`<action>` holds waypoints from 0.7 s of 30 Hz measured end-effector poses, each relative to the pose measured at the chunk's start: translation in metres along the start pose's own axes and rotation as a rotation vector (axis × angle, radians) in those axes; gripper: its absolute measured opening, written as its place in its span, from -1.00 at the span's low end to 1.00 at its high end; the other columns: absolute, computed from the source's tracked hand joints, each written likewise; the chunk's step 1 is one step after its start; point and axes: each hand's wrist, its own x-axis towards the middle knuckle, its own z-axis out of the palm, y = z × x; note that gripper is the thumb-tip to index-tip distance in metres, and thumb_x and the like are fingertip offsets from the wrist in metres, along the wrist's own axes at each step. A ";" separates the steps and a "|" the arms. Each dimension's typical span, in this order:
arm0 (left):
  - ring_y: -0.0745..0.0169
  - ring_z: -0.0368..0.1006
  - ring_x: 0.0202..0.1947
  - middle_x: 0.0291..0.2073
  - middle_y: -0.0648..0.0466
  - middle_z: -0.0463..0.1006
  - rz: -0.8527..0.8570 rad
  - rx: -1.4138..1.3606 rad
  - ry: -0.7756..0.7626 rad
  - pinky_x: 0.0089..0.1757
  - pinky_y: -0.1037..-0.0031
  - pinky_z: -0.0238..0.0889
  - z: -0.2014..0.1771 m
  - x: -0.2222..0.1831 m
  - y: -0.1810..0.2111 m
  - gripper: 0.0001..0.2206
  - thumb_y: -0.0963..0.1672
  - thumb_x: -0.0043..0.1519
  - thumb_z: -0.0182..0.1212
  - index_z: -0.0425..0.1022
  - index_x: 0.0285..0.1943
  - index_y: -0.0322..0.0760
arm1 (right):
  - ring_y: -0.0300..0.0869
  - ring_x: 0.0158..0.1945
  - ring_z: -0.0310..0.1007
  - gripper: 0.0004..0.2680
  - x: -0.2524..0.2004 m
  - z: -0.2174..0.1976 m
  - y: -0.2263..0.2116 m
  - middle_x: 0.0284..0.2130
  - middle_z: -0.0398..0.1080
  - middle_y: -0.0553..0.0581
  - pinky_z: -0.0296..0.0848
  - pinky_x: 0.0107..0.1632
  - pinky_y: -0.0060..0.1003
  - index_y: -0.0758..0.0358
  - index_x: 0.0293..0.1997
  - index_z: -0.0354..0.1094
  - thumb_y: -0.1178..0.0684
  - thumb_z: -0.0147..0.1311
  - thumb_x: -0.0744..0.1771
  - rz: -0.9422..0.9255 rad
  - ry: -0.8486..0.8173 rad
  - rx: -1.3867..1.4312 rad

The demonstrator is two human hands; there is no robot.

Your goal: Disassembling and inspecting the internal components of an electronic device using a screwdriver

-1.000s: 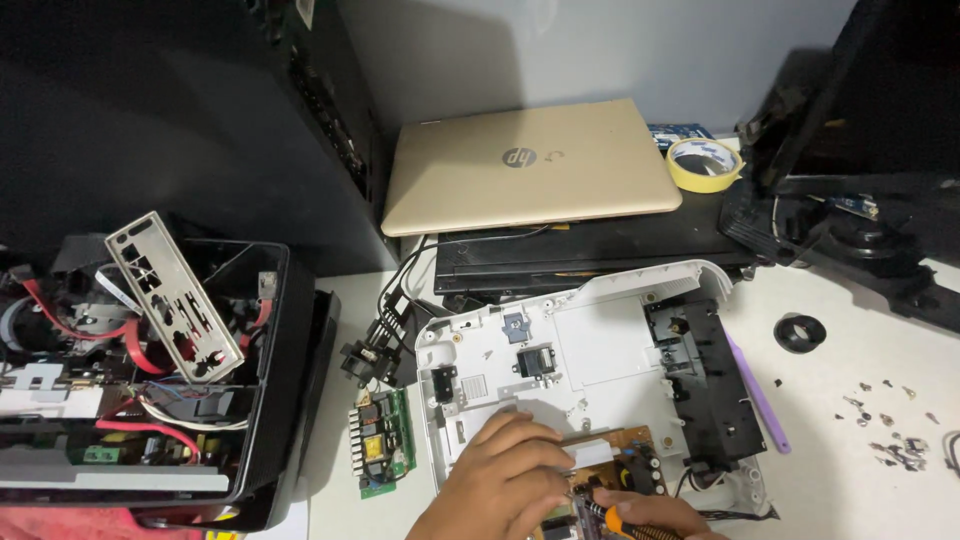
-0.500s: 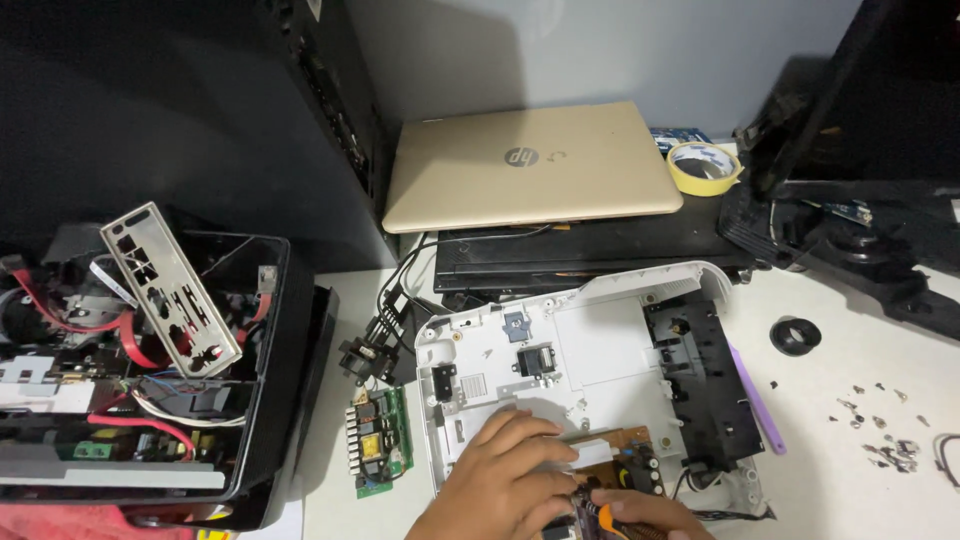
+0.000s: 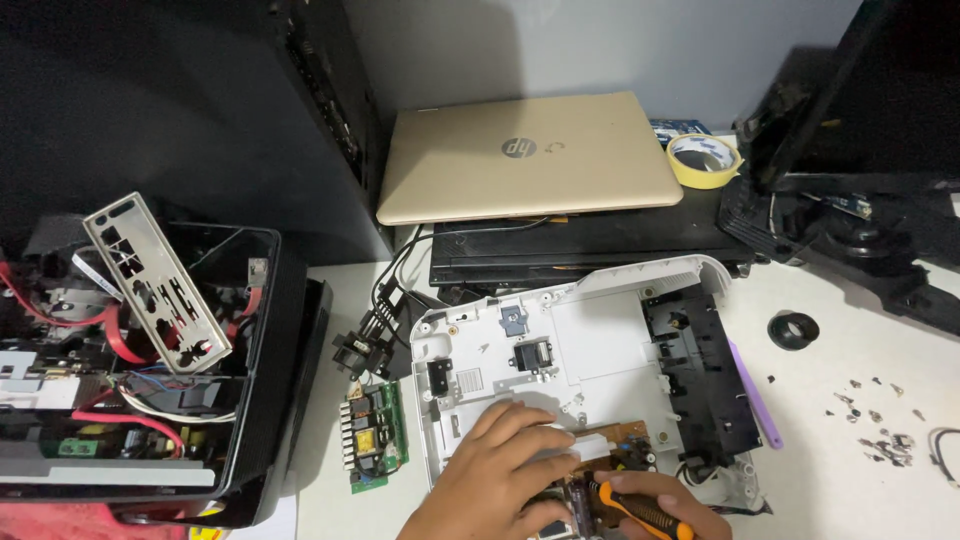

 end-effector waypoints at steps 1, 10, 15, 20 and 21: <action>-0.21 0.35 0.18 0.08 -0.04 0.51 0.010 0.009 0.002 0.19 -0.14 0.09 0.000 0.000 -0.001 -0.64 0.04 0.37 0.14 0.57 0.10 -0.30 | 0.35 0.20 0.56 -0.54 0.000 -0.005 0.001 0.07 0.43 0.60 0.64 0.24 0.07 0.16 0.35 0.18 0.42 0.05 0.30 0.016 -0.060 0.032; -0.21 0.32 0.21 0.08 -0.05 0.51 -0.024 0.002 -0.019 0.20 -0.13 0.08 -0.004 0.002 0.004 -0.64 0.02 0.38 0.13 0.56 0.10 -0.35 | 0.29 0.21 0.58 -0.53 -0.002 -0.003 0.000 0.07 0.47 0.47 0.69 0.21 0.08 0.07 0.35 0.23 0.39 0.07 0.29 0.098 -0.029 -0.057; -0.21 0.32 0.21 0.08 -0.06 0.51 -0.026 -0.003 -0.022 0.20 -0.13 0.07 -0.005 0.002 0.004 -0.64 0.02 0.38 0.11 0.55 0.10 -0.35 | 0.29 0.20 0.59 -0.56 -0.008 -0.004 0.006 0.06 0.47 0.46 0.67 0.21 0.08 0.08 0.33 0.24 0.36 0.09 0.30 0.091 -0.031 -0.072; -0.21 0.33 0.19 0.08 -0.06 0.51 -0.019 -0.002 -0.026 0.20 -0.14 0.05 -0.003 0.001 0.002 -0.59 0.04 0.44 -0.04 0.55 0.12 -0.35 | 0.19 0.33 0.45 -0.72 -0.027 -0.033 0.030 0.21 0.42 0.47 0.45 0.27 -0.01 0.37 0.23 0.35 0.22 -0.08 0.38 0.446 -0.139 0.057; -0.22 0.32 0.19 0.09 -0.05 0.50 -0.023 0.000 -0.030 0.21 -0.15 0.05 -0.003 0.001 0.001 -0.59 0.04 0.44 -0.04 0.54 0.13 -0.34 | 0.26 0.30 0.47 -0.70 -0.028 -0.032 0.039 0.18 0.41 0.47 0.50 0.26 0.06 0.21 0.28 0.30 0.20 0.02 0.37 0.244 -0.173 0.052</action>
